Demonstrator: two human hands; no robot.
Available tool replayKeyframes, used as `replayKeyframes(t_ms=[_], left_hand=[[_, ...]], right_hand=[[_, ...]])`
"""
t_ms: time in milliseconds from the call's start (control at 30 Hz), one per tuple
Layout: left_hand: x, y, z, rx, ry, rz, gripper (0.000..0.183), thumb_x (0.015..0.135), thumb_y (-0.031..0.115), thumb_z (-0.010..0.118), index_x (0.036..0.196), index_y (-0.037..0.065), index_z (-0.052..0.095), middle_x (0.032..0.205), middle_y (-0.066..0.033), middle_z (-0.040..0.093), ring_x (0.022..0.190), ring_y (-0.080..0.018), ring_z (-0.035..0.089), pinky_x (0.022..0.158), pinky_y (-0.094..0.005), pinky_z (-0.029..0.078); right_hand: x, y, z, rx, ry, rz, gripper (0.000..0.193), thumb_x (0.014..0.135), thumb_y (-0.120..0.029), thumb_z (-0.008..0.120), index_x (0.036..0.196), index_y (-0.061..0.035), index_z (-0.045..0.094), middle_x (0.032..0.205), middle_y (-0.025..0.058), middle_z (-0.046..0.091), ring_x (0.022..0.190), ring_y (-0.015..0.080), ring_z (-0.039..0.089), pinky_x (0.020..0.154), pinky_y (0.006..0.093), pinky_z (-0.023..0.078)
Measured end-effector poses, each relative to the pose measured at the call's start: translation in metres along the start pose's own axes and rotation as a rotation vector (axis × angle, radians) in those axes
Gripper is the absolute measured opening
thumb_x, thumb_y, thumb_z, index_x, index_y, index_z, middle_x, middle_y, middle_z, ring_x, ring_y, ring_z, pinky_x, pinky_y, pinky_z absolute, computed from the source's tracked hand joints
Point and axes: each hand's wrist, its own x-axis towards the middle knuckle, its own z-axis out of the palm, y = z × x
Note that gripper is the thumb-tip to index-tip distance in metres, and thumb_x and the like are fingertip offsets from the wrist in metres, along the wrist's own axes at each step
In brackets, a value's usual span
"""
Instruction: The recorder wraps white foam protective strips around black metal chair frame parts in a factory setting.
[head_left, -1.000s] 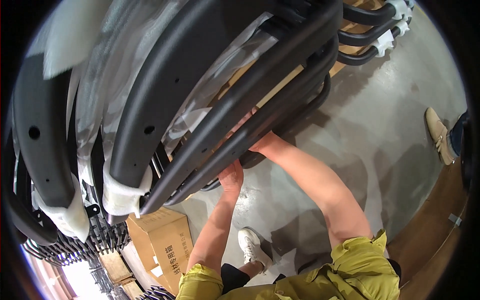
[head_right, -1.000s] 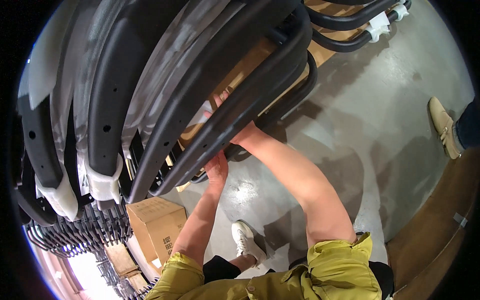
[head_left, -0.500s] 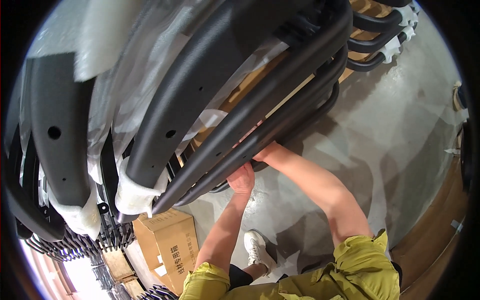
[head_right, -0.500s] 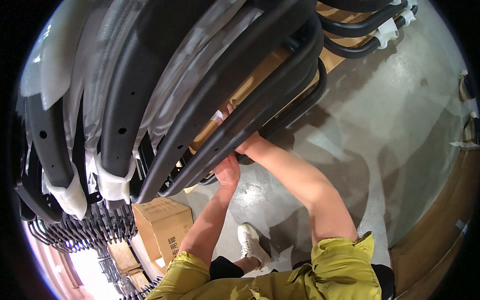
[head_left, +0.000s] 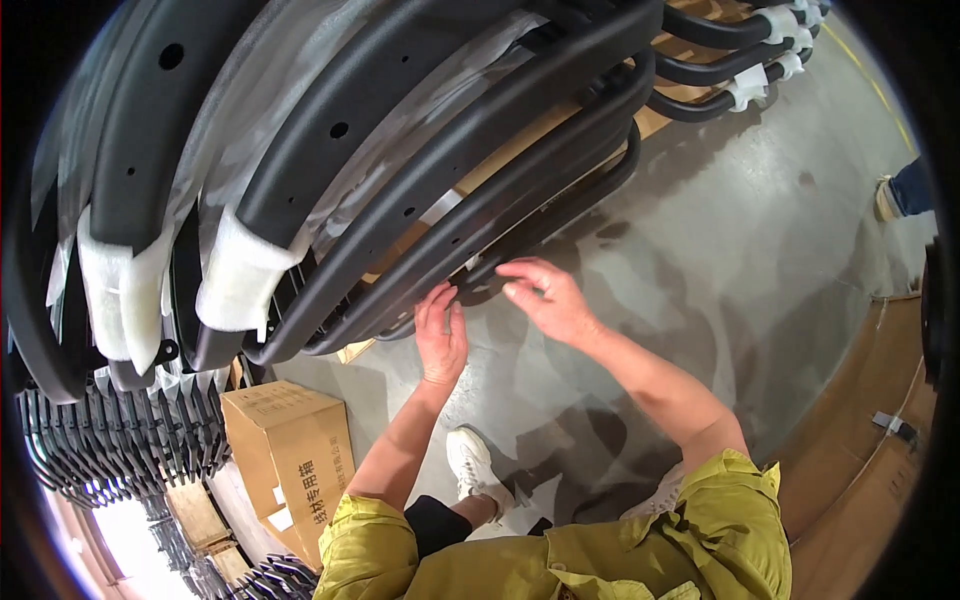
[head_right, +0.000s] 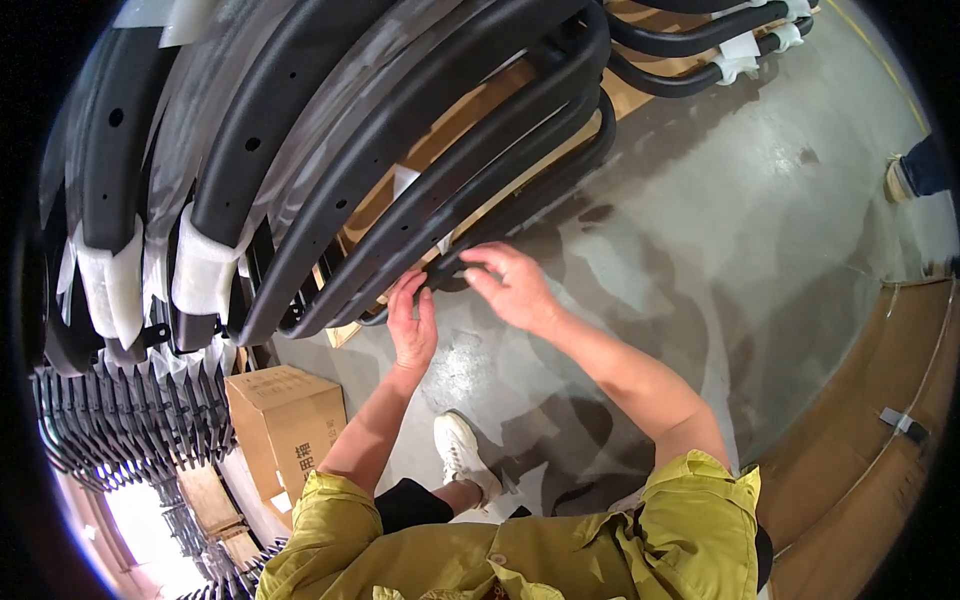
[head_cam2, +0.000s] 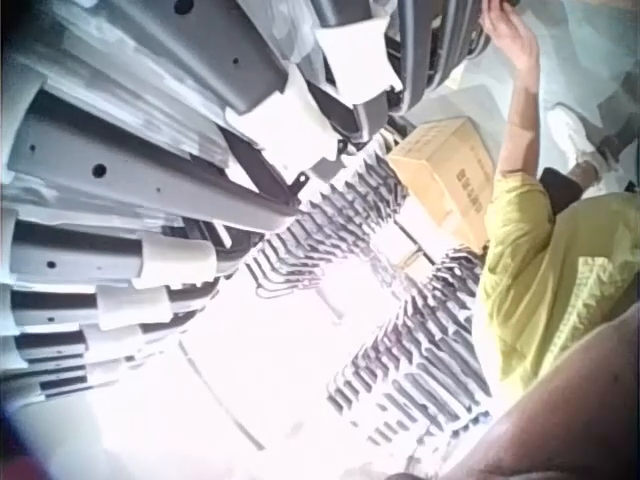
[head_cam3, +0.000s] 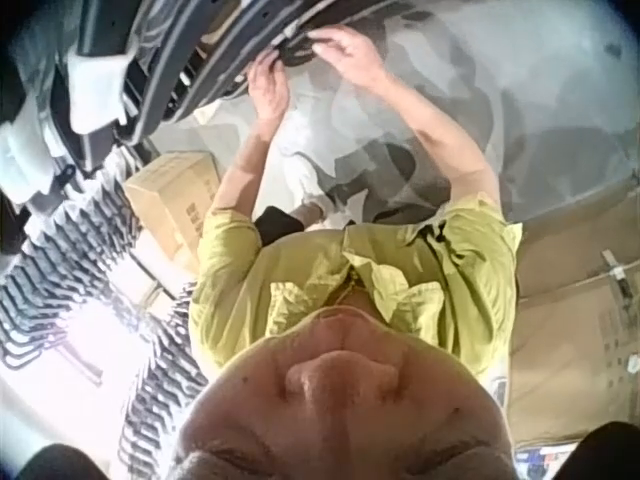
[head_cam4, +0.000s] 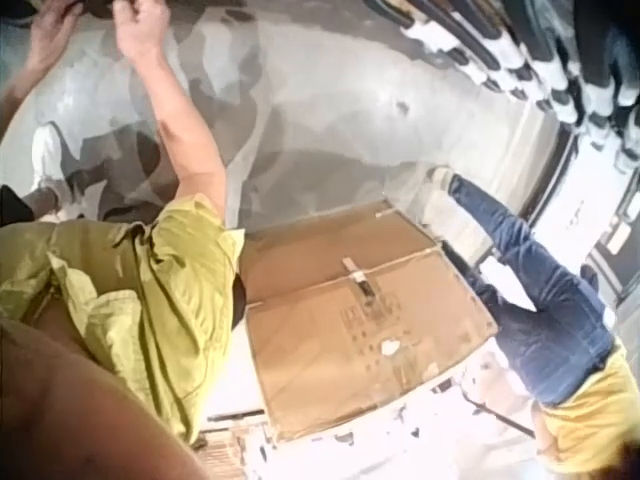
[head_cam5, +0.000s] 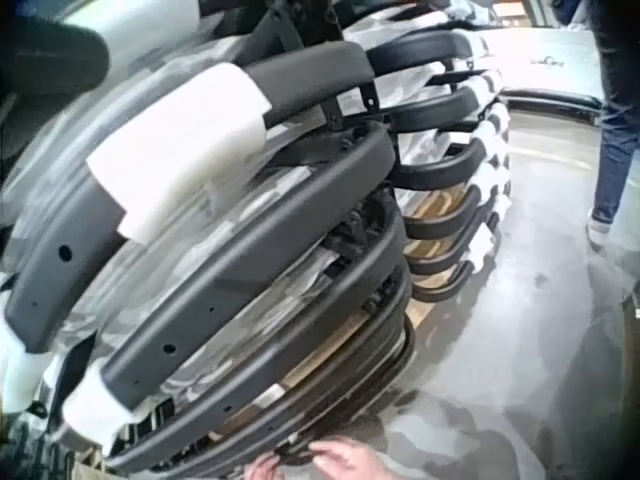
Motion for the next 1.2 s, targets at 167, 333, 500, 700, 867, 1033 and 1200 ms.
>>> replayKeyframes(t_ms=[167,333,500,700,867,1033,1200], left_hand=[[0.005,0.008,-0.006,0.041,-0.079,-0.024,0.026,0.078,0.007,0.052,0.104,0.005,0.051,0.108,-0.0127,0.052,0.103,-0.0296,0.046,0.091,-0.039,0.033],[0.011,0.012,0.004,0.116,-0.063,-0.06,0.028,0.081,0.013,0.051,0.107,0.005,0.051,0.109,-0.0143,0.051,0.104,-0.0315,0.045,0.092,-0.0424,0.03],[0.016,0.007,0.009,0.153,-0.121,-0.228,0.028,0.082,0.017,0.051,0.107,0.004,0.05,0.109,-0.0152,0.051,0.105,-0.0331,0.043,0.092,-0.0437,0.028],[0.009,0.014,0.008,0.112,-0.027,-0.075,0.027,0.08,0.014,0.052,0.105,0.004,0.051,0.107,-0.0129,0.052,0.105,-0.0298,0.044,0.092,-0.0421,0.029],[0.002,0.021,0.001,0.042,-0.025,-0.092,0.025,0.08,0.012,0.052,0.104,0.003,0.052,0.107,-0.012,0.053,0.105,-0.0291,0.045,0.092,-0.0411,0.029],[-0.003,0.024,-0.014,-0.129,-0.015,-0.22,0.024,0.082,0.014,0.052,0.102,0.0,0.051,0.108,-0.0118,0.053,0.099,-0.0264,0.05,0.086,-0.0379,0.037],[0.011,0.038,-0.019,-1.145,-0.37,-1.138,0.052,0.081,0.045,0.052,0.109,0.001,0.047,0.102,-0.0109,0.055,0.093,-0.0191,0.053,0.081,-0.0341,0.041]], right_hand=[[-0.003,-0.002,-0.01,0.039,0.029,0.103,0.03,0.081,-0.011,0.054,0.11,-0.0033,0.052,0.099,0.0067,0.053,0.085,0.0126,0.053,0.073,0.0247,0.044],[0.002,-0.008,-0.012,0.232,0.04,0.278,0.033,0.081,-0.011,0.054,0.113,-0.0054,0.049,0.085,0.0054,0.057,0.072,0.0106,0.054,0.066,0.0235,0.045],[0.022,-0.02,0.0,0.257,-0.002,0.365,0.031,0.081,-0.01,0.053,0.111,-0.0043,0.049,0.068,0.0043,0.057,0.058,0.0094,0.054,0.053,0.0224,0.045],[0.05,-0.006,0.032,-0.151,0.074,0.411,0.028,0.07,-0.011,0.051,0.096,-0.0055,0.055,0.072,0.0171,0.06,0.067,0.0318,0.059,0.061,0.0397,0.047],[0.06,0.039,0.044,-0.18,0.258,0.297,0.021,0.071,-0.009,0.051,0.091,-0.0037,0.055,0.069,0.0178,0.06,0.062,0.028,0.059,0.057,0.0364,0.047],[0.049,-0.006,0.027,0.614,0.42,0.423,0.009,0.082,-0.011,0.052,0.081,-0.0032,0.055,0.057,0.0028,0.052,0.045,0.0081,0.046,0.039,0.0207,0.033],[-0.006,-0.018,-0.004,0.699,0.169,0.479,0.011,0.083,-0.015,0.054,0.085,-0.0041,0.054,0.058,0.0026,0.053,0.044,0.0073,0.044,0.04,0.0189,0.033]])
